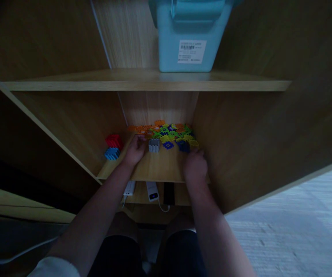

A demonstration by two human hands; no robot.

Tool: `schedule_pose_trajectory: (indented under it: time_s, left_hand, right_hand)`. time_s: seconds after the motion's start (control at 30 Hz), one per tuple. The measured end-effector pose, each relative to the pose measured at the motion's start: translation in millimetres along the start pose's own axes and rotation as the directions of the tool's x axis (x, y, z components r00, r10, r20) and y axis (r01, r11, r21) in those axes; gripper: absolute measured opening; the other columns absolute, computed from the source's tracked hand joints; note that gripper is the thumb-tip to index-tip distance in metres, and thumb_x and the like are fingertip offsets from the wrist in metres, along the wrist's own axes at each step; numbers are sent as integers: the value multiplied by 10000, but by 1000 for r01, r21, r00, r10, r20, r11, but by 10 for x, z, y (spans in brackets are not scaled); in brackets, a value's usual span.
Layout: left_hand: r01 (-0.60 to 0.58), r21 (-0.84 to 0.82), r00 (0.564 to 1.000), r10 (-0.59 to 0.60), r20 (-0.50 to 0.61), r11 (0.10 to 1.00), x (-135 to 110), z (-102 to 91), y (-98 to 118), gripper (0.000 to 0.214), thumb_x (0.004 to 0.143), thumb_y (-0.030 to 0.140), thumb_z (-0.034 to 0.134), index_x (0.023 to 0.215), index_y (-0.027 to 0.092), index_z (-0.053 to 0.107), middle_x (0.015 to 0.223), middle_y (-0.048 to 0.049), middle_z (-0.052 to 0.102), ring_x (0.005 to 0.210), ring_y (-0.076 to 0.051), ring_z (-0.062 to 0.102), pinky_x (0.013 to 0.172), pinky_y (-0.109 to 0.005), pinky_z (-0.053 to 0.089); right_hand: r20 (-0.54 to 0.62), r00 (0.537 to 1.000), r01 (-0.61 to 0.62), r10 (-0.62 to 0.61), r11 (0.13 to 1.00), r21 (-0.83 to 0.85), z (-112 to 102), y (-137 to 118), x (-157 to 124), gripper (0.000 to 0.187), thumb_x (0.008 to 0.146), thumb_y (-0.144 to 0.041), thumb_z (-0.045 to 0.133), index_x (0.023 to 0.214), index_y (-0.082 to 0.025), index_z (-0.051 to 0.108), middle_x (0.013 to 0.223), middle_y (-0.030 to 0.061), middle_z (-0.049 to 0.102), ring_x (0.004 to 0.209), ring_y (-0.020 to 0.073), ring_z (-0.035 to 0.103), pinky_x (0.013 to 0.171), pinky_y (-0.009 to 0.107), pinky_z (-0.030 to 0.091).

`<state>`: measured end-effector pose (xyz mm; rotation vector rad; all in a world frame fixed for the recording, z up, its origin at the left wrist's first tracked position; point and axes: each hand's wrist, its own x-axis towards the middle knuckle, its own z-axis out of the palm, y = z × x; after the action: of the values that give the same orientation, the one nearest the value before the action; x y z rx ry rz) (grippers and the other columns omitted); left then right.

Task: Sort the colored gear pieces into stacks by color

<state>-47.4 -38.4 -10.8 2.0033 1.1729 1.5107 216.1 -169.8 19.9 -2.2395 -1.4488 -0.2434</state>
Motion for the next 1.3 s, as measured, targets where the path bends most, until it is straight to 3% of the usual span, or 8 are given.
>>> schedule_pose_trajectory:
  time_s: [0.13,0.3,0.47,0.63,0.73,0.9,1.17,1.3]
  left_hand:
    - [-21,-12,1000,21,-13,1000,-3,-2,5,267,943,238,630,1210,232,609,1148,-91,743,1123,-265,720,1084,-486,565]
    - [-5,4,1000,5,-21,1000,-15,-17,41,273,928,212,625,1200,226,614,1133,-96,751,1098,-275,724,1063,-507,570]
    - [-30,0,998,30,-57,1000,-16,-26,69,234,944,219,607,1176,228,632,1119,-100,752,1083,-272,722,1042,-502,580]
    - [-40,33,996,43,-82,999,-11,-45,99,202,957,231,608,1158,236,636,1099,-94,744,1081,-272,718,1040,-493,577]
    - [-66,47,994,70,-87,997,-7,-60,130,202,957,214,600,1154,239,638,1090,-94,739,1077,-276,712,1043,-502,573]
    - [-113,105,985,125,-117,988,-20,-92,264,224,954,236,642,1178,237,637,1095,-89,728,1109,-283,695,1062,-492,556]
    - [-237,136,965,249,-78,962,-88,-153,456,377,1008,314,665,1370,227,601,1228,-114,717,1168,-287,662,1067,-470,522]
    - [-283,191,953,299,-58,940,-99,-169,440,250,1001,243,636,1250,229,651,1189,-106,740,1151,-290,666,1034,-460,515]
  right_hand:
    - [75,997,5,6,988,-152,-5,79,63,372,996,-62,429,1267,-60,683,1139,303,722,837,329,801,702,386,611]
    - [112,994,19,2,982,-187,13,102,176,319,991,-24,454,1157,-65,723,1074,280,752,878,319,807,732,363,611]
    - [-35,998,51,-56,991,-127,62,140,181,369,1041,-144,380,1165,-76,721,1061,285,747,825,316,779,681,376,592]
    - [-213,977,58,-28,989,135,63,79,245,391,1085,-322,397,1167,-104,711,1033,248,751,810,307,744,704,388,573]
    - [-290,954,184,-79,918,352,88,-12,357,357,1078,-369,428,1093,-155,715,1013,195,763,854,300,730,787,407,579]
    - [-284,917,399,-280,664,632,144,-369,539,317,1085,-477,484,1097,-232,684,1033,116,774,934,280,734,903,421,589]
    - [-307,762,606,-570,463,647,257,-845,423,267,1104,-407,471,1194,-276,686,1189,116,743,1150,290,701,1058,449,557]
    - [-285,753,609,-593,463,644,370,-826,369,291,1110,-387,460,1240,-277,696,1177,100,751,1126,276,715,1039,430,571]
